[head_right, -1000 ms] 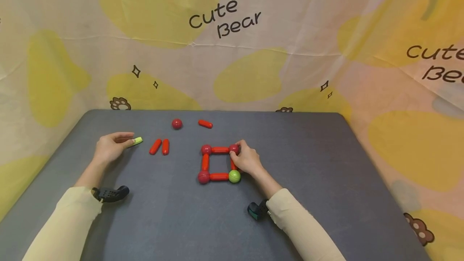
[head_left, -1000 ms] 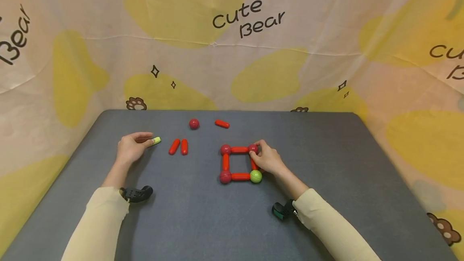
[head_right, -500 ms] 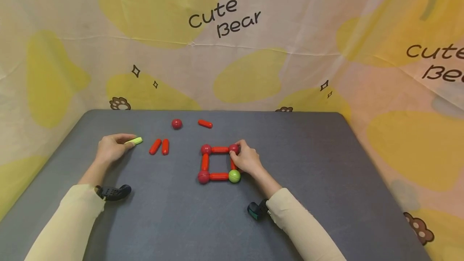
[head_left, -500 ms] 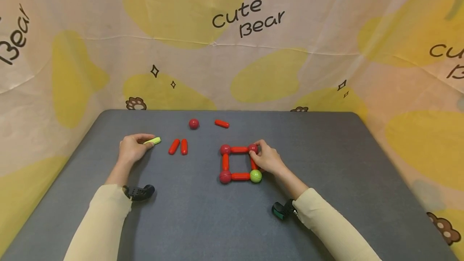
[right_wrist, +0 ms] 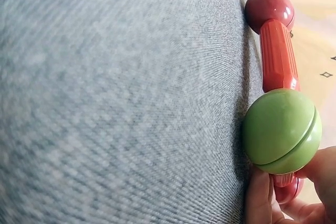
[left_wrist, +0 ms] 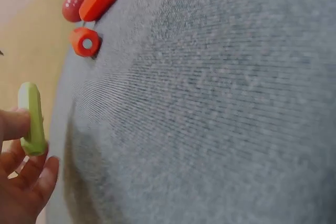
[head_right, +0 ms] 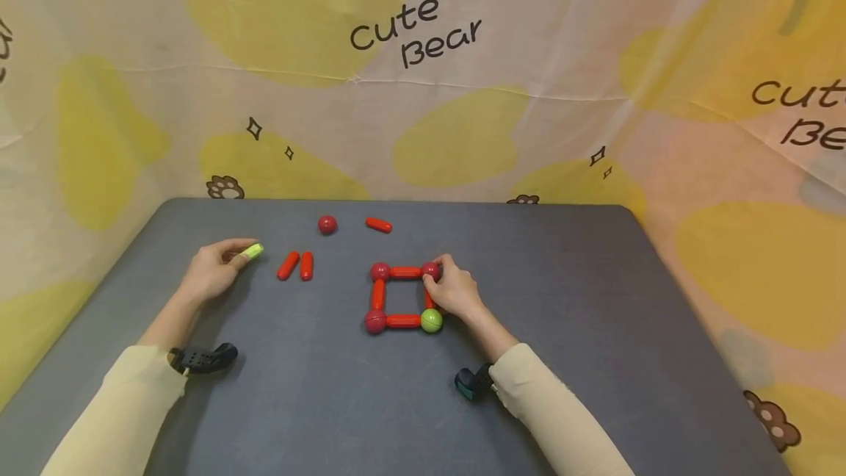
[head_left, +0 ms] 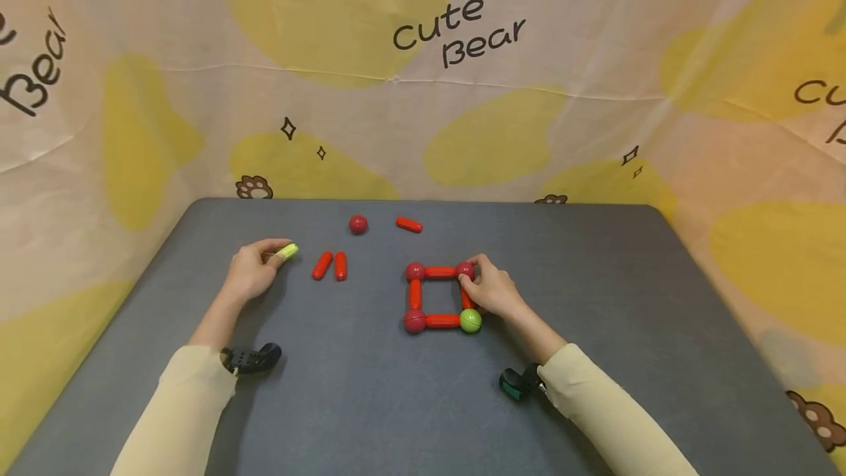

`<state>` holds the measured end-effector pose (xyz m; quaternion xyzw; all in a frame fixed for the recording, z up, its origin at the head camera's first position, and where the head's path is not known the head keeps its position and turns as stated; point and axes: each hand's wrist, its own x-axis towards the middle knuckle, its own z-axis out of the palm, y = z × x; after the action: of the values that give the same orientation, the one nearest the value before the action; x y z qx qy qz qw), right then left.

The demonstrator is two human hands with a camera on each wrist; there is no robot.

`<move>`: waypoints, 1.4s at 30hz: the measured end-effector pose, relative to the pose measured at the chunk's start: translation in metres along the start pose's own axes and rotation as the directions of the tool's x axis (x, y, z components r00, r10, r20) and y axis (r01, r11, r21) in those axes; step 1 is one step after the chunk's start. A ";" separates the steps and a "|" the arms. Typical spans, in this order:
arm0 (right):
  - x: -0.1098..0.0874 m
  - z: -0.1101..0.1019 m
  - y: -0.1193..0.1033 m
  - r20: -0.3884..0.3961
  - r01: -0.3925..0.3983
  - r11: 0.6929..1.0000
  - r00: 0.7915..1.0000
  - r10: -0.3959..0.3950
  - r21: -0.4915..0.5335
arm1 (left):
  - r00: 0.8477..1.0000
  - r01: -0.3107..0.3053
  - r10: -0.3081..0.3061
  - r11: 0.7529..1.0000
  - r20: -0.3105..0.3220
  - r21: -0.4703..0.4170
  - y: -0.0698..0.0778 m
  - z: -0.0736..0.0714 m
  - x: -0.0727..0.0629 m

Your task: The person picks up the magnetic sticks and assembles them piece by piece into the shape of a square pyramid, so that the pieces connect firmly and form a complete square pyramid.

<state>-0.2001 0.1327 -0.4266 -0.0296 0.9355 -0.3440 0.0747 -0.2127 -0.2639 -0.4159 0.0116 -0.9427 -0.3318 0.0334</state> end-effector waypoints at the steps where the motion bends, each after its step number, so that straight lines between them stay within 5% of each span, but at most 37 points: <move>1: 0.000 0.000 0.000 -0.003 0.000 1.000 1.000 0.000 0.000 | 1.000 -0.010 0.010 1.000 0.021 -0.002 0.002 -0.001 -0.001; 6: 0.000 0.000 0.000 -0.002 0.003 1.000 1.000 -0.003 -0.001 | 0.996 -0.034 0.035 0.999 0.082 -0.021 0.013 -0.004 -0.006; 23: 0.000 0.001 0.001 -0.005 0.016 1.000 1.000 -0.016 0.002 | 0.987 -0.139 0.150 0.977 0.063 -0.162 0.045 0.017 -0.018; 42: -0.001 0.000 0.000 -0.004 0.013 1.000 1.000 -0.013 0.006 | 0.933 -0.326 0.355 0.902 0.058 -0.283 0.094 0.056 -0.037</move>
<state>-0.1990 0.1325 -0.4262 -0.0348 0.9345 -0.3471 0.0708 -0.1793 -0.1543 -0.4027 -0.1761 -0.8767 -0.4458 0.0409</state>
